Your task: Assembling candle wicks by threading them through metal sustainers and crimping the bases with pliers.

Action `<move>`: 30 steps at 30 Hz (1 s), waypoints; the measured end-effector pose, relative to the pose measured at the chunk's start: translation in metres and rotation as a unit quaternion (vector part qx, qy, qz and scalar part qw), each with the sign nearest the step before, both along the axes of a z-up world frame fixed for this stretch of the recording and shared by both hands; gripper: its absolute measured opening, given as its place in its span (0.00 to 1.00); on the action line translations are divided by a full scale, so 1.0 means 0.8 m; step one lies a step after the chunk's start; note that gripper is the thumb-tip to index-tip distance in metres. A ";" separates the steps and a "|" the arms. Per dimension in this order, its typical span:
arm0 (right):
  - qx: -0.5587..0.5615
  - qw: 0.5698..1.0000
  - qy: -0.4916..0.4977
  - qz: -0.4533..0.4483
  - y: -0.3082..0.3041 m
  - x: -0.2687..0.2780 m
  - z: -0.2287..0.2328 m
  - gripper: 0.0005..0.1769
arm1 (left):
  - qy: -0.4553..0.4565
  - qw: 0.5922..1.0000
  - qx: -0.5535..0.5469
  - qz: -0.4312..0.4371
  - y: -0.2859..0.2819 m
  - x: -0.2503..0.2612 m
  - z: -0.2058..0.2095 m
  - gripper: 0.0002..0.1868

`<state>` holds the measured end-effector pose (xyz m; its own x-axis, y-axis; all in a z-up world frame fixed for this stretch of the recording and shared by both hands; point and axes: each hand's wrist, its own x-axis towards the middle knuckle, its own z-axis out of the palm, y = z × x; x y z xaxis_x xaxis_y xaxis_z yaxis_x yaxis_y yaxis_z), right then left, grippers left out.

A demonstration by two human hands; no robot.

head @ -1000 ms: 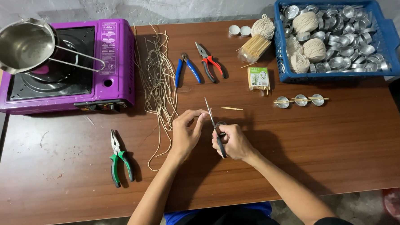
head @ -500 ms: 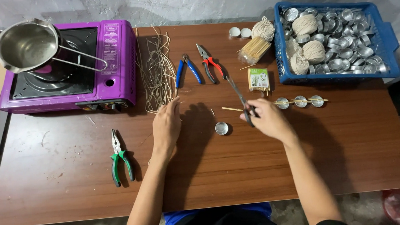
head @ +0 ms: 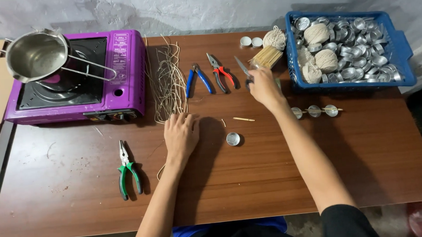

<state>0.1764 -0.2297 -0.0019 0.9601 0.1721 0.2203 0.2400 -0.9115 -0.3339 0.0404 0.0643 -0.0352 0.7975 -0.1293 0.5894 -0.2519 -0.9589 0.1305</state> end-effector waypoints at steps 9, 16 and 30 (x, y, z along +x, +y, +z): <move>-0.053 0.994 0.091 -0.042 0.054 -0.009 0.020 0.14 | -0.007 0.998 -0.014 -0.061 -0.018 -0.010 0.007 0.06; -0.109 0.991 0.068 -0.028 0.056 0.004 0.001 0.08 | 0.008 0.997 -0.032 -0.072 -0.019 -0.012 0.010 0.07; -0.046 0.989 0.101 0.094 -0.002 -0.153 0.012 0.06 | 0.058 0.986 -0.024 -0.153 -0.033 -0.021 0.040 0.08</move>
<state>0.0536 -0.2312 0.0078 0.9320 0.3626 0.0023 0.3453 -0.8856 -0.3107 0.0237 0.0378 -0.0031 0.7886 -0.3478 0.5072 -0.5083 -0.8328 0.2193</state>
